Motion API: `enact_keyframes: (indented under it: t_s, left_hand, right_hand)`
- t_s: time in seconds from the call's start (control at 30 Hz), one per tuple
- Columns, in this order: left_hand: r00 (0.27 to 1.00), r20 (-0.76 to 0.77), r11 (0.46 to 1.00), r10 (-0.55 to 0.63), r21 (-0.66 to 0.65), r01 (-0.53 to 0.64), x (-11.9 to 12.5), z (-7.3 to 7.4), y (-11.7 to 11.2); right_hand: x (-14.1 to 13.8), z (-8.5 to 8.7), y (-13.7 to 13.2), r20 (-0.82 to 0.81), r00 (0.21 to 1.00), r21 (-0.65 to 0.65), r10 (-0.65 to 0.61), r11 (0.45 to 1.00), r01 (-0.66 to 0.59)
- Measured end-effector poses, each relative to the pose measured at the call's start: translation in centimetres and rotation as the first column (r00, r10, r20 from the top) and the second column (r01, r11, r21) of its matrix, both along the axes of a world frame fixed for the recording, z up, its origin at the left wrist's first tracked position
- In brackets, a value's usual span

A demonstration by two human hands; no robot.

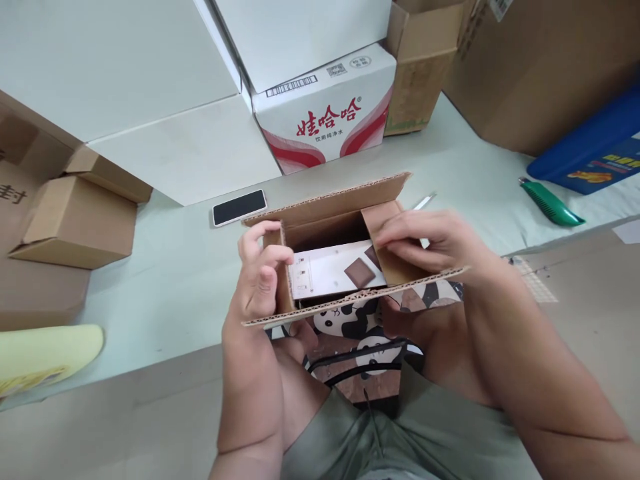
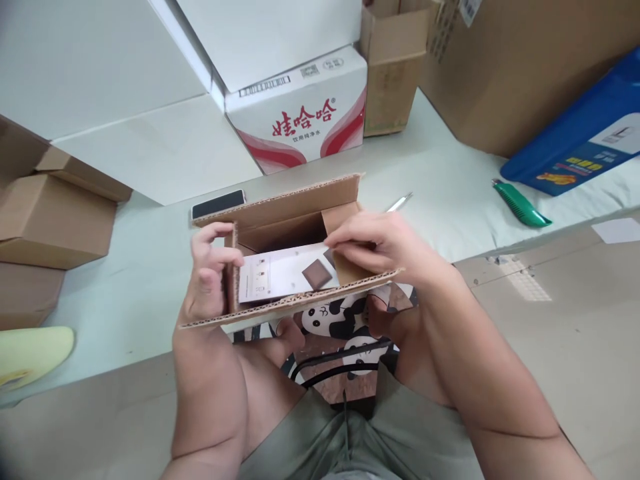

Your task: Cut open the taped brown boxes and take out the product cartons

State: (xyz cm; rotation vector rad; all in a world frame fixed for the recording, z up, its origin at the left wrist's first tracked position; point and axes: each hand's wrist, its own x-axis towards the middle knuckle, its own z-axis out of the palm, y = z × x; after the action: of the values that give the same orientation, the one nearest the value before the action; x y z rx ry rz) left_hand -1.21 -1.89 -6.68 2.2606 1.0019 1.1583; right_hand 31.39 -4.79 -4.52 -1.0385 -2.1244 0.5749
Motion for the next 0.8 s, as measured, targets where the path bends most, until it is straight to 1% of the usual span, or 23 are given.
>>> enact_keyframes:
  t_s: [0.03, 0.07, 0.1, 0.17, 0.2, 0.23, 0.3, 0.37, 0.43, 0.47, 0.5, 0.57, 0.63, 0.67, 0.7, 0.8]
  left_hand:
    - [0.999, 0.032, 0.999, -0.029, 0.037, 0.027, -0.3, -0.1, 0.4]
    - [0.997, 0.057, 0.997, -0.051, 0.061, 0.047, -0.5, -0.1, 0.7]
    - [0.995, 0.075, 0.996, -0.064, 0.073, 0.059, -0.6, -0.2, 0.9]
    - [0.992, 0.109, 0.996, -0.068, 0.073, 0.06, -0.8, -0.3, 1.2]
    - [0.988, 0.142, 0.996, -0.061, 0.073, 0.051, -0.7, -0.4, 1.3]
    - [0.98, 0.191, 0.997, -0.05, 0.071, 0.037, -0.7, -0.6, 1.4]
    - [0.952, 0.305, 0.998, -0.042, 0.065, 0.023, -0.5, -1.1, 1.7]
    - [0.911, 0.409, 0.998, -0.048, 0.054, 0.029, -0.5, -1.7, 2.2]
    - [0.88, 0.472, 0.999, -0.052, 0.036, 0.04, -0.5, -2.2, 2.7]
    - [0.872, 0.486, 0.998, -0.056, 0.035, 0.045, -0.6, -2.5, 3.0]
    - [0.867, 0.494, 0.998, -0.062, 0.041, 0.048, -0.7, -2.7, 3.2]
    - [0.87, 0.486, 0.996, -0.081, 0.06, 0.059, -0.8, -2.9, 3.5]
    - [0.885, 0.458, 0.996, -0.083, 0.075, 0.054, -0.9, -3.0, 3.4]
    - [0.896, 0.437, 0.996, -0.073, 0.079, 0.043, -0.9, -2.9, 3.3]
    - [0.91, 0.41, 0.996, -0.062, 0.082, 0.031, -0.9, -2.7, 3.2]
    - [0.953, 0.299, 0.996, -0.052, 0.088, 0.026, -0.8, -1.9, 2.2]
  right_hand:
    - [-0.3, 0.1, 0.0, 0.012, 0.996, -0.001, 0.083, 0.997, -0.083]
    - [-0.7, 0.2, 0.0, 0.043, 0.989, -0.003, 0.139, 0.99, -0.139]
    - [-0.9, 0.3, -0.1, 0.092, 0.982, -0.015, 0.165, 0.986, -0.165]
    - [-1.3, 0.4, -0.2, 0.171, 0.974, -0.05, 0.147, 0.989, -0.141]
    - [-1.4, 0.3, -0.3, 0.177, 0.976, -0.059, 0.13, 0.991, -0.121]
    - [-1.5, 0.2, -0.4, 0.159, 0.981, -0.061, 0.113, 0.993, -0.104]
    - [-1.6, -0.2, -0.8, 0.066, 0.995, -0.042, 0.073, 0.997, -0.07]
    - [-1.8, -0.9, -1.2, -0.061, 0.998, -0.004, -0.001, 1.0, 0.001]
    - [-2.0, -1.7, -1.6, -0.183, 0.977, 0.036, -0.11, 0.992, 0.118]
    - [-2.2, -2.2, -1.8, -0.247, 0.954, 0.06, -0.172, 0.98, 0.192]
    - [-2.4, -2.6, -1.9, -0.314, 0.92, 0.088, -0.235, 0.957, 0.275]
    - [-2.7, -3.2, -2.0, -0.449, 0.822, 0.128, -0.349, 0.886, 0.446]
    - [-2.9, -3.5, -1.9, -0.573, 0.714, 0.134, -0.402, 0.814, 0.566]
    - [-2.9, -3.5, -1.9, -0.61, 0.678, 0.129, -0.409, 0.793, 0.595]
    - [-2.8, -3.4, -1.8, -0.627, 0.663, 0.129, -0.41, 0.784, 0.607]
    - [-2.4, -2.8, -2.1, -0.569, 0.695, 0.158, -0.44, 0.77, 0.618]
